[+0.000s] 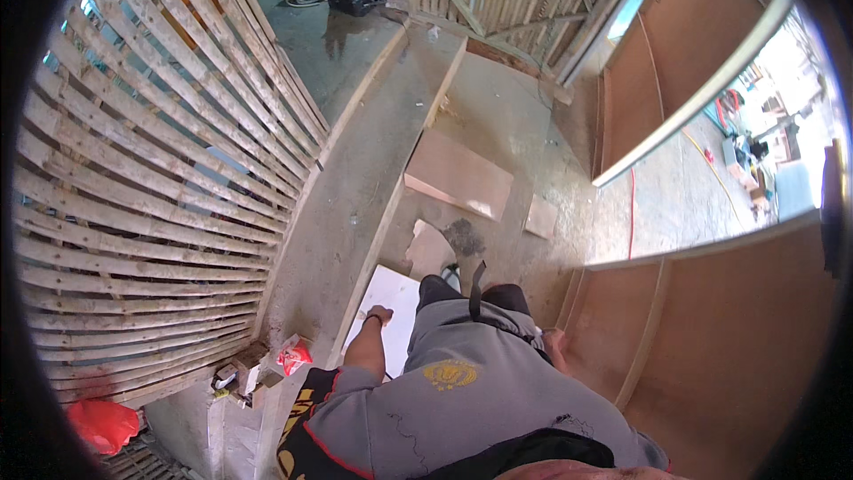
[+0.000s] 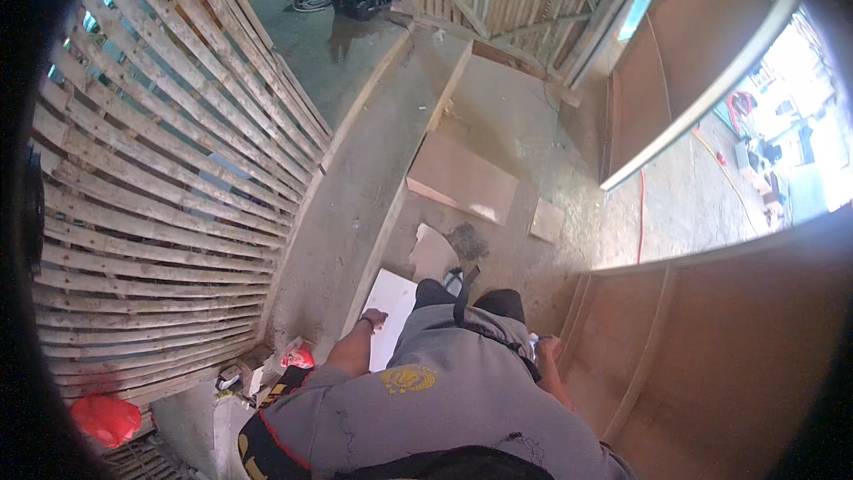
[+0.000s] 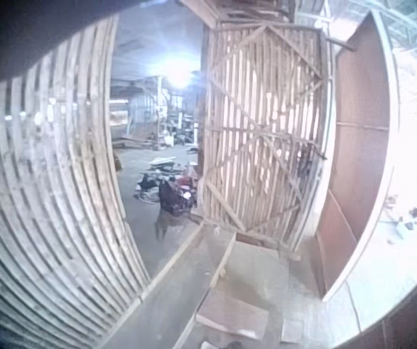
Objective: The person walks through a cluttered workshop, picks up a small piece of wood, and retrieves a box of screws. They then sit on the floor and use a cordless drill to drive screws into a wooden furniture frame.
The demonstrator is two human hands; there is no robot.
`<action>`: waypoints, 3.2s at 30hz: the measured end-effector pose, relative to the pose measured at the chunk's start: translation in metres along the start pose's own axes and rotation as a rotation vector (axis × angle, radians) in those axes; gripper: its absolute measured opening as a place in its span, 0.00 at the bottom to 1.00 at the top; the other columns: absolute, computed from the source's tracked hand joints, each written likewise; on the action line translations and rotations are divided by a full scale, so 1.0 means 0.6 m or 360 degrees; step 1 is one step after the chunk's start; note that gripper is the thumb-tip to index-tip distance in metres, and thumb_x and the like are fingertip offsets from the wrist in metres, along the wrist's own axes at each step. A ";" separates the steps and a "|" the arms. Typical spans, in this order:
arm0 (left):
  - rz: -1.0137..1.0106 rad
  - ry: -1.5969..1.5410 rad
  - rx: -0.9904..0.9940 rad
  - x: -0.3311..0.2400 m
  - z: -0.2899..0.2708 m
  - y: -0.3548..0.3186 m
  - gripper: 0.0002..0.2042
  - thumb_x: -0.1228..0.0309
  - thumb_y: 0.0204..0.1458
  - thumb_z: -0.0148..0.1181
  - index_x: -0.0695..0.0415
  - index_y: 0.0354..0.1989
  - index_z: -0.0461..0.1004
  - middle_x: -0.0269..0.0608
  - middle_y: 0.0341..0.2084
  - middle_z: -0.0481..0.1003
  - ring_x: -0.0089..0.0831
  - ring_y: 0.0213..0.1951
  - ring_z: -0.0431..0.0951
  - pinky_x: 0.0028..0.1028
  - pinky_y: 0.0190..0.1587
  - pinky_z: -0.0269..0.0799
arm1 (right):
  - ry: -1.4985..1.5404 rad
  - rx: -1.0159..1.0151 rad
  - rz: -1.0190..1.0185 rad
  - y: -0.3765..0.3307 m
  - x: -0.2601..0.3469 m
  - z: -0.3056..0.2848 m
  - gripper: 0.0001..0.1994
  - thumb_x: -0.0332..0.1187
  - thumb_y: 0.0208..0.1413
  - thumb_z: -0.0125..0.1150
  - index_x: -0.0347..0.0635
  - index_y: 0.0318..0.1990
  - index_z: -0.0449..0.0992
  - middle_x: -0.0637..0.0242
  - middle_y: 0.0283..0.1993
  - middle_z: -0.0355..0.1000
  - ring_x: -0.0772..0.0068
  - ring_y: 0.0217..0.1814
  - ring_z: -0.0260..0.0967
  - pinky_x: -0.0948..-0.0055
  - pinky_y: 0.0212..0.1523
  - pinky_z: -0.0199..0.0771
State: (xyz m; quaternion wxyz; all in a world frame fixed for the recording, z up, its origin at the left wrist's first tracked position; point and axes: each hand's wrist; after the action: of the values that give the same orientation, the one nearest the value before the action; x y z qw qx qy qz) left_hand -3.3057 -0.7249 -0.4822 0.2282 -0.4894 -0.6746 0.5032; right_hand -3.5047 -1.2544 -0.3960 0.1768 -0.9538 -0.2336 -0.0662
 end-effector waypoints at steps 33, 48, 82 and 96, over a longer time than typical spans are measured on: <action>-0.0080 -0.1534 -0.1038 -0.715 -1.051 0.138 0.20 0.57 0.51 0.51 0.56 0.47 0.76 0.53 0.43 0.77 0.47 0.48 0.76 0.40 0.53 0.69 | 0.0389 0.1000 -0.1189 0.808 1.709 -0.179 0.15 0.22 0.45 0.66 0.32 0.43 0.78 0.61 0.28 0.75 0.73 0.24 0.71 0.75 0.25 0.74; -0.0689 -0.1695 -0.0587 -0.644 -1.229 0.239 0.24 0.51 0.51 0.51 0.54 0.51 0.74 0.51 0.50 0.74 0.49 0.54 0.72 0.42 0.56 0.67 | -0.0814 0.1111 -0.2035 0.868 1.986 -0.137 0.13 0.33 0.41 0.68 0.45 0.39 0.82 0.56 0.29 0.78 0.58 0.29 0.76 0.63 0.32 0.74; -0.0800 -0.2175 -0.1220 -0.675 -2.033 0.291 0.21 0.51 0.50 0.52 0.56 0.39 0.79 0.53 0.44 0.77 0.49 0.47 0.76 0.40 0.53 0.70 | -0.0605 0.0925 -0.2636 0.580 3.330 0.044 0.11 0.35 0.38 0.70 0.36 0.28 0.80 0.49 0.25 0.74 0.49 0.31 0.75 0.58 0.32 0.72; -0.0758 -0.1972 -0.0672 -0.376 -2.271 0.449 0.20 0.53 0.52 0.51 0.51 0.45 0.79 0.48 0.45 0.77 0.47 0.53 0.74 0.41 0.54 0.69 | -0.1054 0.1001 -0.1969 0.311 3.538 0.124 0.15 0.38 0.40 0.73 0.42 0.36 0.83 0.55 0.36 0.78 0.58 0.39 0.78 0.65 0.42 0.76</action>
State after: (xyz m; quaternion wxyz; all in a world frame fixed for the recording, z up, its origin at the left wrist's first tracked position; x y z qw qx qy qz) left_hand -2.0050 -0.3009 -0.1533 -0.1947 0.0151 -0.8529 0.4841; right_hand -1.5415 -0.4856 -0.0787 0.2912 -0.5244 -0.7733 0.2056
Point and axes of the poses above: each hand's wrist, its own y-axis towards the middle knuckle, its own z-axis out of the palm, x = y × z
